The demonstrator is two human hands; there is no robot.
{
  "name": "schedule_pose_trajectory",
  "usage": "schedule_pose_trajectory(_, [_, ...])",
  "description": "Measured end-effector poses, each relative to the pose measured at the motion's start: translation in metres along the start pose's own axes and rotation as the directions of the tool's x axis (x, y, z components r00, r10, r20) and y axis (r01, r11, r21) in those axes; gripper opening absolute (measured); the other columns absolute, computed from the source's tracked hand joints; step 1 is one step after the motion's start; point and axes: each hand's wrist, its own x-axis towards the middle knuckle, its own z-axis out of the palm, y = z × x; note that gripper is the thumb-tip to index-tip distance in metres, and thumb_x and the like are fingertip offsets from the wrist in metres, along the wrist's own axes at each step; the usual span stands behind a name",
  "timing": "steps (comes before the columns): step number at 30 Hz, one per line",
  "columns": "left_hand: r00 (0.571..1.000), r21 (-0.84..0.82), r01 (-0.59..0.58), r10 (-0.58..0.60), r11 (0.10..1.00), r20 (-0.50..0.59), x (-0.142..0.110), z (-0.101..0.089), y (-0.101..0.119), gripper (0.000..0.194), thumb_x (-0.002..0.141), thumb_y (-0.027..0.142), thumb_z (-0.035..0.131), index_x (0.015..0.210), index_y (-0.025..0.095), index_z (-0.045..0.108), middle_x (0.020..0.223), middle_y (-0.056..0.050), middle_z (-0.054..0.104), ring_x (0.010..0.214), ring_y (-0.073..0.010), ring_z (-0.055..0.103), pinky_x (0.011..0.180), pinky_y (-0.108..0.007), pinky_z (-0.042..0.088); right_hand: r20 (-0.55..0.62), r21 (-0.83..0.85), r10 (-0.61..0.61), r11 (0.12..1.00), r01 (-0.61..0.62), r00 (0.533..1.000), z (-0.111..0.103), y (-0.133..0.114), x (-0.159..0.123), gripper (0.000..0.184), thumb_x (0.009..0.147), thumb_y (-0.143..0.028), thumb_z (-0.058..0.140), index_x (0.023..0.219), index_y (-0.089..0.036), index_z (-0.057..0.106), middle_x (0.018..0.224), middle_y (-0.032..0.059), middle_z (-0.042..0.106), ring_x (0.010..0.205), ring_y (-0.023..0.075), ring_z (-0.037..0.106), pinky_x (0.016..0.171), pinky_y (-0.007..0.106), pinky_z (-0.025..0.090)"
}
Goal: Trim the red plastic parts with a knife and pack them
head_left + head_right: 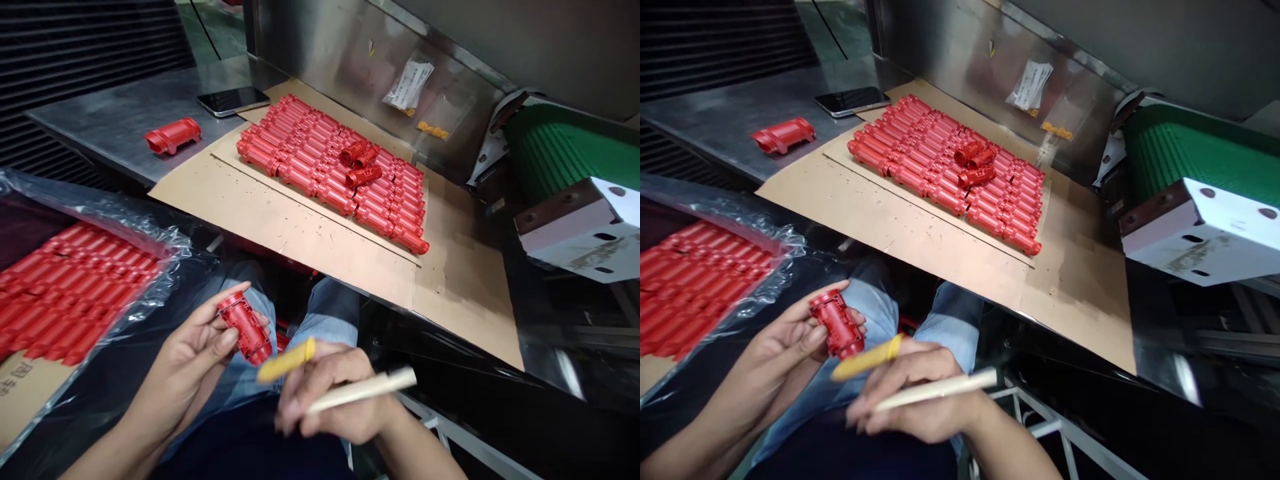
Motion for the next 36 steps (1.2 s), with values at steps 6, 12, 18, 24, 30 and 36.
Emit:
schedule_pose_trajectory(6, [0.998, -0.071, 0.064, -0.062, 0.995, 0.032, -0.002, 0.004, 0.000, 0.064, 0.102, 0.033, 0.090, 0.163, 0.031, 0.072, 0.116, -0.010, 0.091, 0.099, -0.0229, 0.086, 0.091, -0.025, 0.069, -0.023, -0.650, -0.311, 0.727, 0.222, 0.950, 0.003, -0.006, 0.010, 0.034, 0.110, -0.017, 0.084, 0.143, -0.021, 0.080, 0.124, 0.0112, 0.090, 0.103, 0.0221, 0.088, 0.093, 0.032, 0.076])
schedule_pose_trajectory(12, [0.987, -0.059, 0.079, -0.070, 0.995, 0.143, 0.003, -0.009, -0.003, 0.069, 0.105, 0.031, 0.088, 0.170, 0.027, 0.065, 0.118, -0.014, 0.090, 0.106, -0.0269, 0.086, 0.095, -0.031, 0.070, 0.045, -0.688, -0.257, 0.693, 0.217, 0.965, 0.002, -0.011, 0.011, 0.029, 0.117, -0.023, 0.074, 0.146, -0.018, 0.077, 0.125, 0.0107, 0.089, 0.108, 0.0205, 0.088, 0.095, 0.030, 0.077])
schedule_pose_trajectory(18, [0.994, -0.064, 0.084, -0.078, 0.994, 0.081, 0.002, 0.001, -0.004, 0.070, 0.101, 0.034, 0.092, 0.166, 0.026, 0.068, 0.118, -0.011, 0.090, 0.100, -0.0231, 0.085, 0.092, -0.026, 0.069, 0.167, -0.781, -0.270, 0.550, 0.294, 0.948, 0.000, -0.017, 0.019, 0.014, 0.117, -0.018, 0.073, 0.130, -0.015, 0.078, 0.104, 0.0084, 0.088, 0.094, 0.0224, 0.084, 0.080, 0.032, 0.077])
schedule_pose_trajectory(24, [0.992, -0.062, 0.115, -0.111, 0.991, 0.058, -0.001, 0.009, -0.002, 0.056, 0.102, 0.035, 0.091, 0.156, 0.029, 0.077, 0.115, -0.008, 0.090, 0.098, -0.0205, 0.083, 0.090, -0.024, 0.067, 0.025, -0.820, -0.349, 0.529, 0.219, 0.937, -0.002, -0.015, 0.016, 0.019, 0.120, -0.021, 0.065, 0.135, -0.023, 0.077, 0.110, 0.0067, 0.089, 0.092, 0.0231, 0.086, 0.081, 0.037, 0.076])
schedule_pose_trajectory(30, [0.999, 0.132, -0.031, 0.027, 0.991, 0.027, -0.002, 0.004, -0.006, 0.047, 0.096, 0.038, 0.097, 0.140, 0.029, 0.086, 0.122, -0.009, 0.088, 0.113, -0.0254, 0.084, 0.095, -0.025, 0.068, -0.410, -0.594, -0.233, 0.802, -0.064, 0.882, 0.001, -0.011, 0.018, 0.014, 0.112, -0.025, 0.079, 0.126, -0.027, 0.083, 0.118, 0.0098, 0.088, 0.112, 0.0270, 0.086, 0.095, 0.043, 0.076])
schedule_pose_trajectory(36, [0.987, 0.256, -0.162, 0.154, 0.953, 0.052, -0.001, 0.001, -0.008, 0.041, 0.085, 0.032, 0.106, 0.122, 0.028, 0.089, 0.101, -0.003, 0.089, 0.088, -0.0195, 0.087, 0.082, -0.021, 0.070, -0.275, -0.668, -0.366, 0.738, 0.097, 0.889, 0.015, -0.002, 0.028, 0.031, 0.110, -0.011, 0.072, 0.139, -0.020, 0.078, 0.119, 0.0139, 0.088, 0.103, 0.0257, 0.086, 0.091, 0.043, 0.072])
